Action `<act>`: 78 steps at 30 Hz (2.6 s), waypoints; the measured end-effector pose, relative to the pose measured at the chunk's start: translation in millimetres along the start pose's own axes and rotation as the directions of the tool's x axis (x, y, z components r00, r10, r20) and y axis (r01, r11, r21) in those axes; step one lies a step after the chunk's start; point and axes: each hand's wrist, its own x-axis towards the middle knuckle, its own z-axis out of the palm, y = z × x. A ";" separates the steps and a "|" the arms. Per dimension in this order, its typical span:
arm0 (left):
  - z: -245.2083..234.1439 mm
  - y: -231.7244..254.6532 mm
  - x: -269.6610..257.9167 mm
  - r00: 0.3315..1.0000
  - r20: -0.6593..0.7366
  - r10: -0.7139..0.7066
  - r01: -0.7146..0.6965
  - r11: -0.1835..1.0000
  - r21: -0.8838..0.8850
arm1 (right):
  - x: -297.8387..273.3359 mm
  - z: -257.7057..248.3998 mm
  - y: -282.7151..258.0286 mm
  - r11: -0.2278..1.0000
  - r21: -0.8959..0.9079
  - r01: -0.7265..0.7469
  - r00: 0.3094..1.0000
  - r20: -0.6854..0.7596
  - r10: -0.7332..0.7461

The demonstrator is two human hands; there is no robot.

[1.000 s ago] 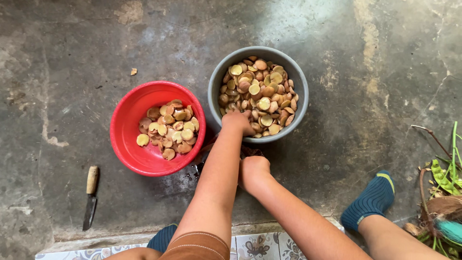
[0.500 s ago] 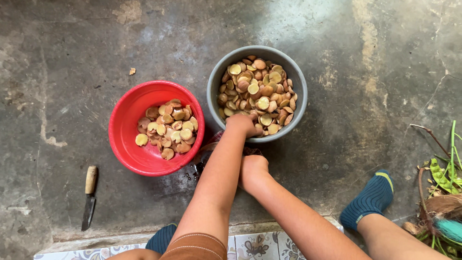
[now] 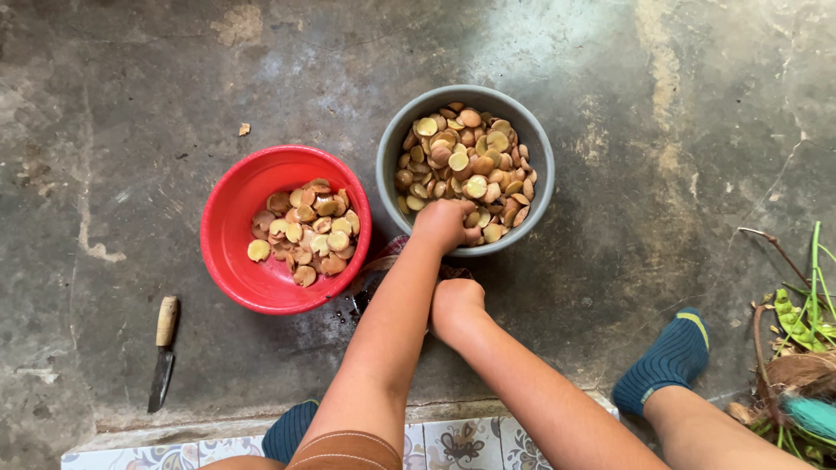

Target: The person sits on the floor and uses a stone pestle to crack nuts placed on a small wooden block. The cracked nuts are then transferred into a nearby red bowl.

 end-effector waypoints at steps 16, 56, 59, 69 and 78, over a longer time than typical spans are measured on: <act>-93.3 0.6 -15.1 0.997 -0.041 -0.064 0.053 0.973 -0.224 | -8.9 11.0 10.6 1.000 -0.002 -0.003 0.996 -0.093 0.003; -3.6 -127.6 -155.6 0.996 -0.074 0.049 -0.067 0.961 -0.268 | -24.0 33.7 10.6 0.957 0.242 -0.159 0.987 0.049 0.152; 2.1 -130.1 -157.2 0.991 -0.118 0.064 -0.094 0.958 -0.271 | -16.4 23.0 8.9 0.927 0.296 -0.231 0.968 0.165 0.188; -2.4 -127.9 -157.2 0.998 0.051 0.048 -0.043 0.995 -0.095 | -9.5 47.1 -1.6 0.846 0.516 -0.136 0.977 -0.070 0.200; -82.7 -92.5 -104.7 0.897 0.405 0.178 -0.248 0.960 0.128 | -32.6 44.9 3.6 0.873 0.457 -0.171 0.973 -0.060 0.222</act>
